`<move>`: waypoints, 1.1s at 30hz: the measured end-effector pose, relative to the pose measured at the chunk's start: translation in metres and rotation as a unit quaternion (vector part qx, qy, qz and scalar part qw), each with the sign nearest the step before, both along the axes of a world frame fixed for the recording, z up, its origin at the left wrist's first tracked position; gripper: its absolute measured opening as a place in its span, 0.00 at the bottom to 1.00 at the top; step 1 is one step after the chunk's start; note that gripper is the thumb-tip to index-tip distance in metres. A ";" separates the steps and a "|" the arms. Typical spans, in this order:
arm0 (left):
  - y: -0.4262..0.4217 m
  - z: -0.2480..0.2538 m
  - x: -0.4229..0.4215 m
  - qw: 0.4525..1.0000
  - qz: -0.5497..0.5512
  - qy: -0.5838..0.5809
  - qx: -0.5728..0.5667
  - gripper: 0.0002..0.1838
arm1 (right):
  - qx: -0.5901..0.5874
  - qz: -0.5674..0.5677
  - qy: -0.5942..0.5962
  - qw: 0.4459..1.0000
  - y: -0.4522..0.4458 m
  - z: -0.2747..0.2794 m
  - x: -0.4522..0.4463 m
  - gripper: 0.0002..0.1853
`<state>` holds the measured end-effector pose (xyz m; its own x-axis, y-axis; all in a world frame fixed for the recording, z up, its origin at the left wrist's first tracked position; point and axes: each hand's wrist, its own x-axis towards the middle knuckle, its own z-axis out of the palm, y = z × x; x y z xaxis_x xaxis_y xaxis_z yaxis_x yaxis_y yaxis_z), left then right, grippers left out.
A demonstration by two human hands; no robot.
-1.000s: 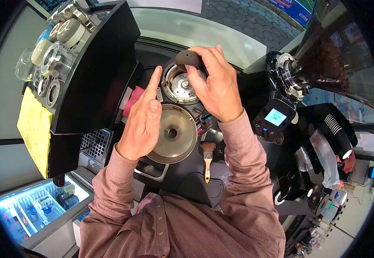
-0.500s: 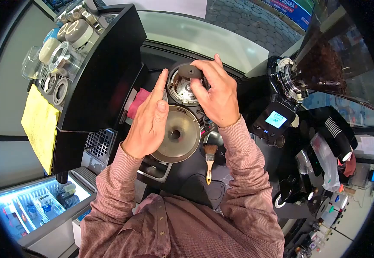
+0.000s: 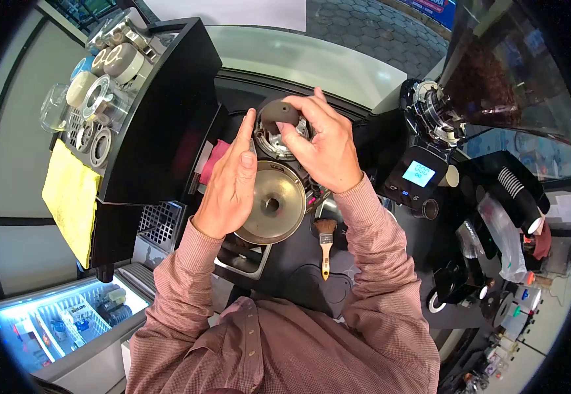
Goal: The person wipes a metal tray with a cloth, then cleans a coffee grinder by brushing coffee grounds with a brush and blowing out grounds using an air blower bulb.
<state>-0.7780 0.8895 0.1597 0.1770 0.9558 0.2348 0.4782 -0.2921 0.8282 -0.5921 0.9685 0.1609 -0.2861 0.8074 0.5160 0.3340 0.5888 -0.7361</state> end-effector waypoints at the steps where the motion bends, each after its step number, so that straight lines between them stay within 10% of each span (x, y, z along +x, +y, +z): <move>1: 0.001 0.000 0.000 1.000 0.001 0.001 0.005 0.39 | 0.001 -0.003 0.002 1.000 0.000 -0.001 0.001 0.14; 33: -0.001 -0.002 0.002 1.000 0.013 0.017 -0.006 0.40 | 0.030 0.011 -0.011 0.999 -0.010 0.003 0.010 0.14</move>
